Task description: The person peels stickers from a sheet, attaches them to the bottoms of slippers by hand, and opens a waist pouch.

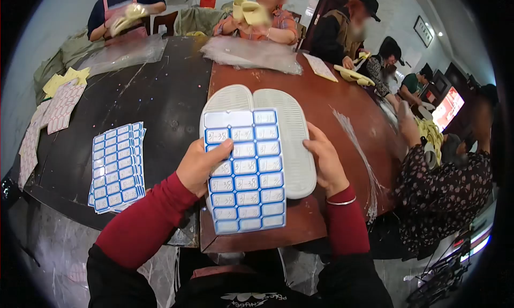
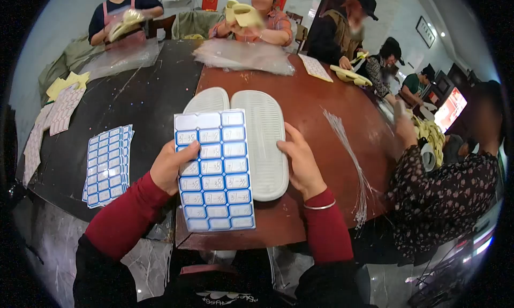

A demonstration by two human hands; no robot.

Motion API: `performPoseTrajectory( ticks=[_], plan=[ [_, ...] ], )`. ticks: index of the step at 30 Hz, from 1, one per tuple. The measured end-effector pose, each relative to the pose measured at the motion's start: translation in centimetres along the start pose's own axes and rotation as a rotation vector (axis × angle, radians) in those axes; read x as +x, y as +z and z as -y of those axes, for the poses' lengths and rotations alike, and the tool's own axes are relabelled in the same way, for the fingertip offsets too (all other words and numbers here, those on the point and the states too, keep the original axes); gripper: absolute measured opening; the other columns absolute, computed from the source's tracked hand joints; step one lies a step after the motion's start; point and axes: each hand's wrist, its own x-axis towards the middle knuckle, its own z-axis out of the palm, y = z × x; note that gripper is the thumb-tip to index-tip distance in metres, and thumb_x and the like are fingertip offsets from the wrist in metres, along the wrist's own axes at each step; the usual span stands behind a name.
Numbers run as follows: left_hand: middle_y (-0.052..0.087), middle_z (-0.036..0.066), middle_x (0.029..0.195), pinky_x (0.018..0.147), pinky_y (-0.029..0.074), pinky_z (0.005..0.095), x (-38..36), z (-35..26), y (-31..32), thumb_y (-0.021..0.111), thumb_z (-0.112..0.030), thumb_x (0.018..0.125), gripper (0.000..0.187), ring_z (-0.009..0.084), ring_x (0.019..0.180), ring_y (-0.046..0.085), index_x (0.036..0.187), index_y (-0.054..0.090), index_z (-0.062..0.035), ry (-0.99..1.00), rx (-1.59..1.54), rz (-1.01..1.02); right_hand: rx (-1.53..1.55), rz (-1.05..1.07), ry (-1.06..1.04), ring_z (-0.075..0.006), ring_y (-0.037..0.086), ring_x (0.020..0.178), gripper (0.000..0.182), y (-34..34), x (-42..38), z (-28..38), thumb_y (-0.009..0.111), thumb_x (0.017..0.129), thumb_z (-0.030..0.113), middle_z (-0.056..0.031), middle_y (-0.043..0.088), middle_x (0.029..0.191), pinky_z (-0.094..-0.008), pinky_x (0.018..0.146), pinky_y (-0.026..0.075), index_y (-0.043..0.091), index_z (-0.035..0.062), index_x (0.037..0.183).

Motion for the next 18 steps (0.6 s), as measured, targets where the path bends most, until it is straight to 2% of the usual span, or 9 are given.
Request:
performPoseTrajectory(
  ticks=[4,8,11,12,15,16,18],
  plan=[
    [0.062,0.015,0.111,0.083,0.053,0.0335,0.2,0.1,-0.2,0.056,-0.017,0.092,0.037,0.0213,0.095,0.065,0.121,0.049,0.0036,0.04,-0.074,-0.011,0.127,-0.039,0.037,-0.0194,0.051,0.113,0.059,0.9,-0.7,-2.0,0.053,0.086,0.01,-0.0147,0.049,0.127,-0.0295,0.094,0.041,0.031,-0.0008,0.139],
    [0.062,0.014,0.111,0.083,0.053,0.0333,0.0,-0.2,-0.6,0.056,-0.017,0.091,0.037,0.0204,0.097,0.064,0.121,0.049,0.0039,0.075,-0.084,0.015,-0.102,0.009,0.176,-0.0176,0.052,0.108,0.053,0.8,-1.2,-1.3,0.053,0.086,0.005,-0.0113,0.053,0.12,-0.028,0.093,0.041,0.037,-0.0015,0.136],
    [0.062,0.013,0.111,0.083,0.053,0.0327,-0.3,-0.6,0.1,0.057,-0.017,0.091,0.036,0.0198,0.096,0.064,0.12,0.05,0.0032,0.079,-0.022,0.053,-0.375,-0.339,-0.412,-0.0161,0.056,0.094,0.036,1.7,-1.1,-0.5,0.054,0.086,0.003,-0.0088,0.058,0.109,-0.0259,0.083,0.044,0.053,0.0011,0.122],
    [0.062,0.013,0.111,0.083,0.053,0.0327,-0.3,-0.6,0.4,0.057,-0.017,0.091,0.036,0.0198,0.096,0.064,0.12,0.05,0.0032,0.086,-0.02,0.055,-0.375,-0.337,-0.419,-0.0161,0.056,0.094,0.036,1.8,-1.0,0.0,0.054,0.086,0.003,-0.0088,0.058,0.109,-0.0259,0.083,0.044,0.053,0.0011,0.122],
    [0.062,0.012,0.112,0.084,0.052,0.0328,-0.8,-0.3,1.1,0.057,-0.017,0.091,0.036,0.0191,0.096,0.063,0.121,0.051,0.0017,0.069,0.06,0.098,-0.556,-0.194,-0.819,-0.0184,0.057,0.084,0.021,4.0,-2.4,3.5,0.059,0.082,0.001,-0.0069,0.06,0.099,-0.0265,0.075,0.044,0.065,0.0043,0.102],
    [0.062,0.012,0.112,0.084,0.052,0.0328,-0.9,-0.2,1.2,0.057,-0.017,0.091,0.036,0.0191,0.096,0.063,0.121,0.051,0.0017,0.068,0.061,0.097,-0.554,-0.195,-0.818,-0.0184,0.057,0.084,0.021,4.9,-2.9,4.5,0.059,0.082,0.001,-0.0069,0.06,0.099,-0.0265,0.075,0.044,0.065,0.0043,0.102],
    [0.062,0.011,0.111,0.085,0.051,0.0326,-1.2,0.2,1.4,0.059,-0.016,0.09,0.036,0.0183,0.097,0.062,0.121,0.051,0.0014,0.07,0.104,0.092,-0.913,0.035,-0.905,-0.0171,0.056,0.081,0.022,6.8,-3.5,5.7,0.064,0.077,-0.001,-0.0074,0.061,0.091,-0.0294,0.07,0.045,0.067,0.0018,0.098]
  ],
)
